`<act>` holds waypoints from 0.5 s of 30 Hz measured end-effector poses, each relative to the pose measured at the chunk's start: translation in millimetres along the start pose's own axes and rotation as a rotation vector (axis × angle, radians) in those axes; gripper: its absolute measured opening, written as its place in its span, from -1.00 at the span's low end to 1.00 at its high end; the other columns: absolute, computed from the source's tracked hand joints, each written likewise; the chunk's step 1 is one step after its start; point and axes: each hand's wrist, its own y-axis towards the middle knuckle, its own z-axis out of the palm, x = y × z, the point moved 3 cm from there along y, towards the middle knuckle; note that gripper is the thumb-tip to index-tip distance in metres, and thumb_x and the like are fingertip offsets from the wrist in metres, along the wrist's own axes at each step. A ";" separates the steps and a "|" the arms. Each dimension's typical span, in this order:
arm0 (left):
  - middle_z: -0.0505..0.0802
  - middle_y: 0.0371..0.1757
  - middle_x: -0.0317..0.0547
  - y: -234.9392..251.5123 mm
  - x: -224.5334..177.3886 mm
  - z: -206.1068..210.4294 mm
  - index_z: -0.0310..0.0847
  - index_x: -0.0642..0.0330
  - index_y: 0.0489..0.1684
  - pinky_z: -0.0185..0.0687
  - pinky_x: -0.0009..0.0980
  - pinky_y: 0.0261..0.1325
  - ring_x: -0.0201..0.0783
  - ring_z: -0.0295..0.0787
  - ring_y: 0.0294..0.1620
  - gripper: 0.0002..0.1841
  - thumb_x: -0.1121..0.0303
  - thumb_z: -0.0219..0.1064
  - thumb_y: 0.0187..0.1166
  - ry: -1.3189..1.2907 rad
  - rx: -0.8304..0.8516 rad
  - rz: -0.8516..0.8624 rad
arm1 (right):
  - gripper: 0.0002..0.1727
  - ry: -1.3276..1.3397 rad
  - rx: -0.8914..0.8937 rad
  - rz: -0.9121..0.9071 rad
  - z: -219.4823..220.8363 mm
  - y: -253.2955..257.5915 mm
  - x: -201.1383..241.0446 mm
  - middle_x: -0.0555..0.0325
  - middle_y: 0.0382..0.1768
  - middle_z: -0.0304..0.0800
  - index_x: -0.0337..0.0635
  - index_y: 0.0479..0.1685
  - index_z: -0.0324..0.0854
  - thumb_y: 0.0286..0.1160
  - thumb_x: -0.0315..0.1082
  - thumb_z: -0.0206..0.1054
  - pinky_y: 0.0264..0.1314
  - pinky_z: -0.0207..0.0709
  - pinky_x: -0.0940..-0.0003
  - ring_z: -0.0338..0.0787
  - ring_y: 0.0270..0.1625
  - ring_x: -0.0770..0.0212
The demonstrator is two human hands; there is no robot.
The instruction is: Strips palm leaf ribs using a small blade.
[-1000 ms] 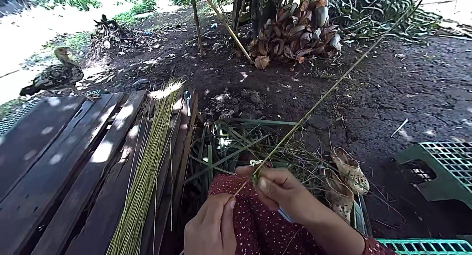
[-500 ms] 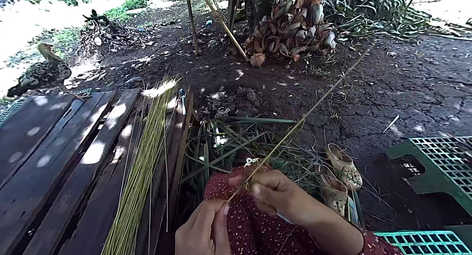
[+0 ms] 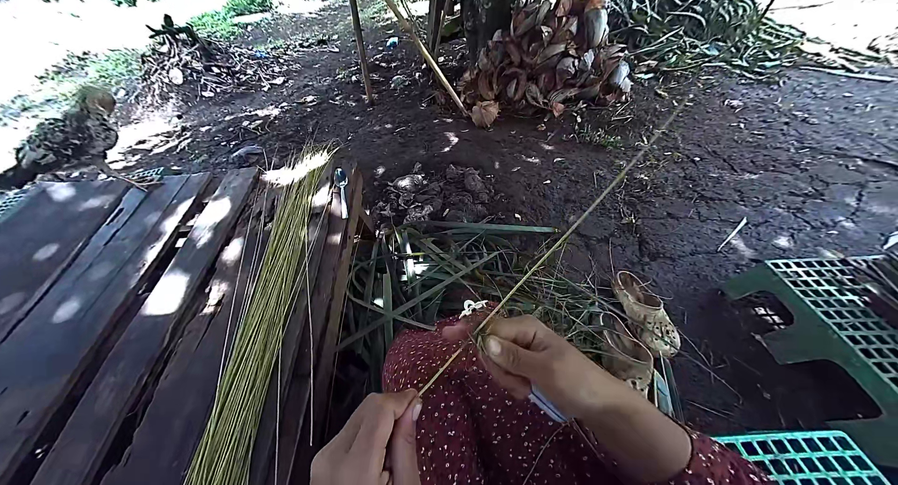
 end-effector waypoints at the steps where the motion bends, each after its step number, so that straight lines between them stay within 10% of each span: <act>1: 0.81 -0.49 -0.01 -0.7 1.0 -1.1 0.75 0.39 -0.35 0.54 -0.69 -0.28 -0.45 0.70 -0.46 -0.76 0.41 0.24 0.62 0.020 -0.006 0.020 | -0.63 -0.004 -0.050 -0.032 -6.3 0.7 1.4 0.73 -0.63 0.44 -0.09 0.31 0.71 0.78 -0.27 0.05 -0.53 0.24 0.80 0.34 -0.60 0.78; 3: 0.80 -0.48 0.02 -4.4 6.2 -7.1 0.73 0.39 -0.32 0.54 -0.67 -0.27 -0.41 0.70 -0.44 -0.74 0.38 0.22 0.66 0.050 -0.011 0.048 | -0.64 -0.023 -0.304 -0.111 -36.0 3.1 11.6 0.66 -0.73 0.42 -0.04 0.01 0.78 0.72 -0.30 0.00 -0.51 0.29 0.72 0.37 -0.65 0.71; 7: 0.82 -0.47 0.05 -8.4 17.6 -16.7 0.75 0.39 -0.31 0.55 -0.64 -0.28 -0.37 0.71 -0.44 -0.73 0.36 0.22 0.67 0.081 0.017 0.054 | -0.51 -0.005 -0.657 -0.221 -83.5 4.4 35.0 0.51 -0.83 0.36 -0.14 0.37 0.62 0.83 -0.29 -0.23 -0.55 0.44 0.67 0.40 -0.75 0.58; 15: 0.87 -0.34 -0.05 18.4 -7.9 10.5 0.80 0.29 -0.18 0.62 -0.58 -0.25 -0.38 0.74 -0.38 -0.74 0.30 0.25 0.69 0.062 -0.032 0.031 | -0.62 -0.043 -0.249 -0.233 -13.7 -3.0 2.1 0.73 -0.65 0.42 -0.09 0.33 0.67 0.80 -0.15 0.08 -0.47 0.29 0.79 0.37 -0.59 0.76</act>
